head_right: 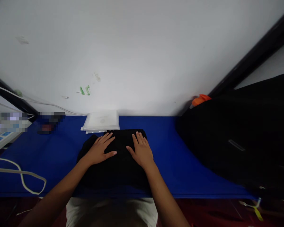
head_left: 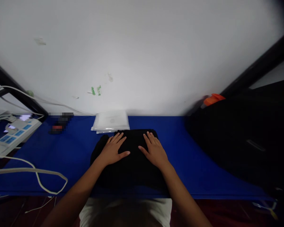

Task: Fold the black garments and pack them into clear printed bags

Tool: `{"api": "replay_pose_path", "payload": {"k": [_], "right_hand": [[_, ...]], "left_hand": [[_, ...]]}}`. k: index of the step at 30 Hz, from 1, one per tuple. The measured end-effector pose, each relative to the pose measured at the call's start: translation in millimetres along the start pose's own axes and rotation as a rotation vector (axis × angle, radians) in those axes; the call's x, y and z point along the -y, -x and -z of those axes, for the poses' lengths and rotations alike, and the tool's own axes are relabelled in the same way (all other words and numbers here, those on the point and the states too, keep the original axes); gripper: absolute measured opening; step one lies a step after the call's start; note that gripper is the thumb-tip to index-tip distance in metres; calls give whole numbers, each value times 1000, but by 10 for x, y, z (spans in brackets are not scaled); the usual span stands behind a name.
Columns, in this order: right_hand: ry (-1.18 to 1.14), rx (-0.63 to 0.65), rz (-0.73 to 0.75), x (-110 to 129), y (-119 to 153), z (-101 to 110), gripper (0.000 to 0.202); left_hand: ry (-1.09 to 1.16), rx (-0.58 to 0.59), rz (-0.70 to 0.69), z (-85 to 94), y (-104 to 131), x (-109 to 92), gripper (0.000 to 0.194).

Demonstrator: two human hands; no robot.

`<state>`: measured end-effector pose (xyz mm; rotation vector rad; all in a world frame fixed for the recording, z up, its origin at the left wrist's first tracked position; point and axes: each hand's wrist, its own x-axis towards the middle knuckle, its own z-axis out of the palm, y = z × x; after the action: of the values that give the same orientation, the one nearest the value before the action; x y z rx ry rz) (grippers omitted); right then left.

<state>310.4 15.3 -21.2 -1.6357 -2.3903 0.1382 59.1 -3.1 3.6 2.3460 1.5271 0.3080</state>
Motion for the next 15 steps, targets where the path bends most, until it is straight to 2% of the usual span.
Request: {"api": "replay_pose_path", "payload": {"k": [15], "right_hand": [[9,14,-12,26,-1,24,75]], "left_hand": [[9,19,11,22,6,-13,76]]}}
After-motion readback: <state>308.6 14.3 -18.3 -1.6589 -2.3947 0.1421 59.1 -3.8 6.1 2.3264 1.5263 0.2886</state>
